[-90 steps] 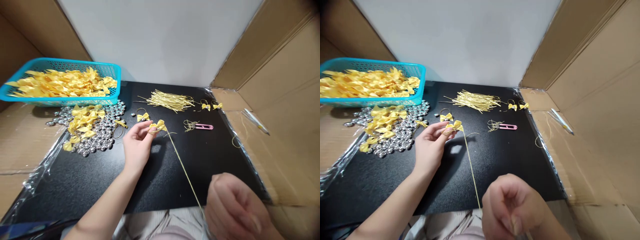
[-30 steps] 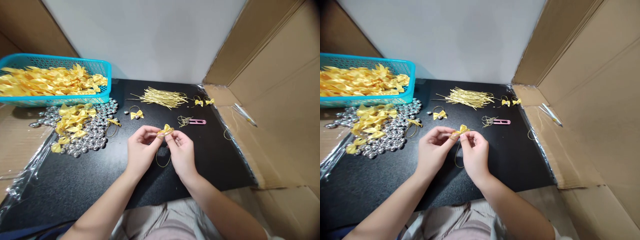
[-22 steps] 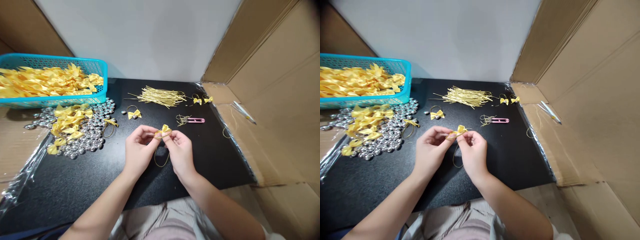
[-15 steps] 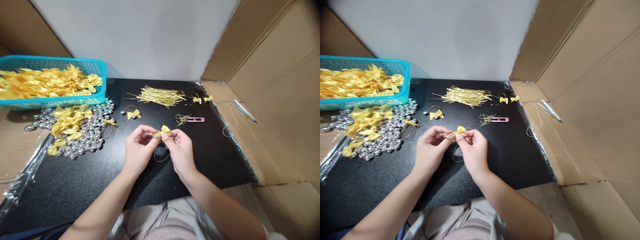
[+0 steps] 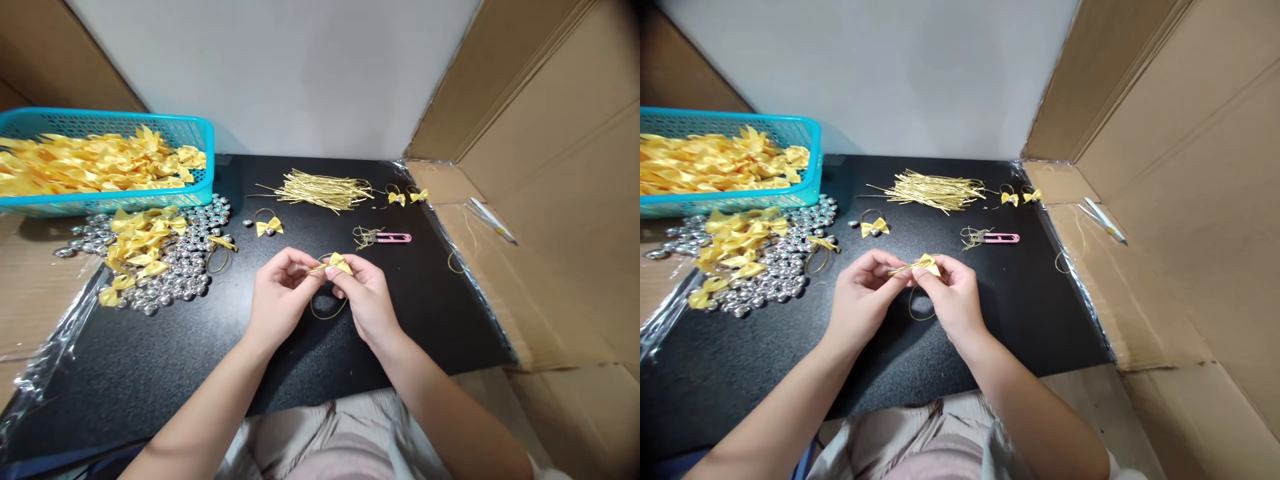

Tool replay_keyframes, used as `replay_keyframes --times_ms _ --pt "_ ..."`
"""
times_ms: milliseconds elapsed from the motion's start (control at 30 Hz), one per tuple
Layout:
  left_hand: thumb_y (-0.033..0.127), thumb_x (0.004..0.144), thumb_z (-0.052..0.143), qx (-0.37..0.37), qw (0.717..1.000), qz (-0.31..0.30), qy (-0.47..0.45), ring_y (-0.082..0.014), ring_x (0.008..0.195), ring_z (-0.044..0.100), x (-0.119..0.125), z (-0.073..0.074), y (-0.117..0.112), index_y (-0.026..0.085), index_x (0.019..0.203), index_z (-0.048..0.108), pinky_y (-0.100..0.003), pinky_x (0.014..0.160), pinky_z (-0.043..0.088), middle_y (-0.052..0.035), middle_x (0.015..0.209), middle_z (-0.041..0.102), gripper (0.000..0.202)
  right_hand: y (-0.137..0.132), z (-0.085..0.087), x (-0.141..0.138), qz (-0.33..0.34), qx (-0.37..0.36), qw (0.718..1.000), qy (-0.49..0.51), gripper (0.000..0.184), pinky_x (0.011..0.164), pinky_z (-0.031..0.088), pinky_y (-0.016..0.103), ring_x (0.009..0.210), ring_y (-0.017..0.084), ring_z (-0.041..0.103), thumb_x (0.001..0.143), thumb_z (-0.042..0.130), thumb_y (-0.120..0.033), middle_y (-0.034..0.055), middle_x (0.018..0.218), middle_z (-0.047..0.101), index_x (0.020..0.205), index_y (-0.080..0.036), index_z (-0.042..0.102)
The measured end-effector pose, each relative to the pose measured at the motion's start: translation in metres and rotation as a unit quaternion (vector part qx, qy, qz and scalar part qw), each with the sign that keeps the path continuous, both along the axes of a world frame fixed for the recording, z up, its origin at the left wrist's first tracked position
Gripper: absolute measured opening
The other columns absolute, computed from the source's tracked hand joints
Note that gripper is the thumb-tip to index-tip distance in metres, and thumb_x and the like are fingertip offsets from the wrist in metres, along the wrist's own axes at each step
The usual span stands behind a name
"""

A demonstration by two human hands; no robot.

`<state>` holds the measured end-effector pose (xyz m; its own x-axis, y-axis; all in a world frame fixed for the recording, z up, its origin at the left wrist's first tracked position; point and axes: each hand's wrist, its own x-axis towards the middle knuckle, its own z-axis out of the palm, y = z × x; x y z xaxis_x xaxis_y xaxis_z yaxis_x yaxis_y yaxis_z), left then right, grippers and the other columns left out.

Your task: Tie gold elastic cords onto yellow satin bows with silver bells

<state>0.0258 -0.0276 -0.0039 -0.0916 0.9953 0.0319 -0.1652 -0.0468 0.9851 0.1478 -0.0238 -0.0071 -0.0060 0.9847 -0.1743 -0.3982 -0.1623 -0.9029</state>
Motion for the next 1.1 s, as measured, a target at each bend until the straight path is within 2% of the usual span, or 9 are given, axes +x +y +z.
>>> replay_keyframes --times_ms 233,433,600,833,967,1100 --pt "0.02 0.068 0.078 -0.04 0.998 -0.036 -0.011 -0.0069 0.055 0.063 -0.0007 0.002 0.0008 0.016 0.069 0.059 -0.016 0.057 0.049 0.0036 0.06 0.07 0.019 0.0028 0.0048 0.0054 0.044 -0.083 0.995 0.022 0.015 0.047 0.029 0.02 0.05 0.005 0.043 0.057 0.075 -0.027 -0.0018 0.063 0.065 0.067 -0.017 0.071" --pt "0.02 0.067 0.077 -0.054 0.997 -0.061 -0.016 -0.0083 0.054 0.062 -0.0028 0.0038 0.0017 0.016 0.07 0.061 -0.018 0.059 0.049 0.0036 0.057 0.068 0.017 0.0031 0.0063 0.0074 0.042 -0.099 0.994 0.016 0.017 0.049 0.03 0.02 0.051 0.005 0.043 0.054 0.078 -0.027 -0.0046 0.058 0.058 0.061 -0.016 0.066" --pt "0.023 0.068 0.078 -0.085 0.993 -0.074 -0.029 -0.0094 0.055 0.061 -0.0045 0.004 0.0028 0.015 0.075 0.065 -0.02 0.059 0.048 0.0031 0.057 0.067 0.016 0.0016 0.0032 0.0077 0.04 -0.059 0.997 -0.032 0.016 0.052 0.033 0.022 0.057 0.01 0.054 0.056 0.077 -0.027 -0.002 0.058 0.062 0.062 -0.017 0.066" --pt "0.026 0.062 0.084 -0.145 0.983 -0.096 -0.053 -0.0122 0.058 0.064 -0.0067 0.003 0.0042 0.014 0.076 0.07 -0.024 0.063 0.051 -0.0005 0.064 0.071 0.023 -0.0026 -0.0013 0.0095 0.006 0.032 0.993 -0.113 0.009 0.057 0.041 0.025 0.059 0.011 0.052 0.064 0.074 -0.026 -0.0013 0.061 0.063 0.065 -0.018 0.07" --pt "0.025 0.06 0.087 -0.145 0.982 -0.11 -0.051 -0.0138 0.063 0.068 -0.0065 0.0037 0.0036 0.015 0.075 0.072 -0.025 0.067 0.054 -0.0029 0.069 0.075 0.024 -0.0031 -0.0002 0.0097 0.0 0.031 0.996 -0.083 0.007 0.055 0.042 0.023 0.055 0.01 0.049 0.063 0.074 -0.023 -0.0029 0.059 0.061 0.064 -0.018 0.068" --pt "0.025 0.06 0.087 -0.105 0.991 -0.083 -0.022 -0.0146 0.066 0.069 -0.0057 0.0008 0.002 0.015 0.073 0.071 -0.025 0.069 0.055 -0.0035 0.073 0.076 0.023 -0.0033 -0.0006 0.0103 -0.005 0.03 0.996 -0.088 0.008 0.058 0.044 0.023 0.06 0.011 0.052 0.063 0.075 -0.023 -0.0017 0.063 0.063 0.065 -0.018 0.069"
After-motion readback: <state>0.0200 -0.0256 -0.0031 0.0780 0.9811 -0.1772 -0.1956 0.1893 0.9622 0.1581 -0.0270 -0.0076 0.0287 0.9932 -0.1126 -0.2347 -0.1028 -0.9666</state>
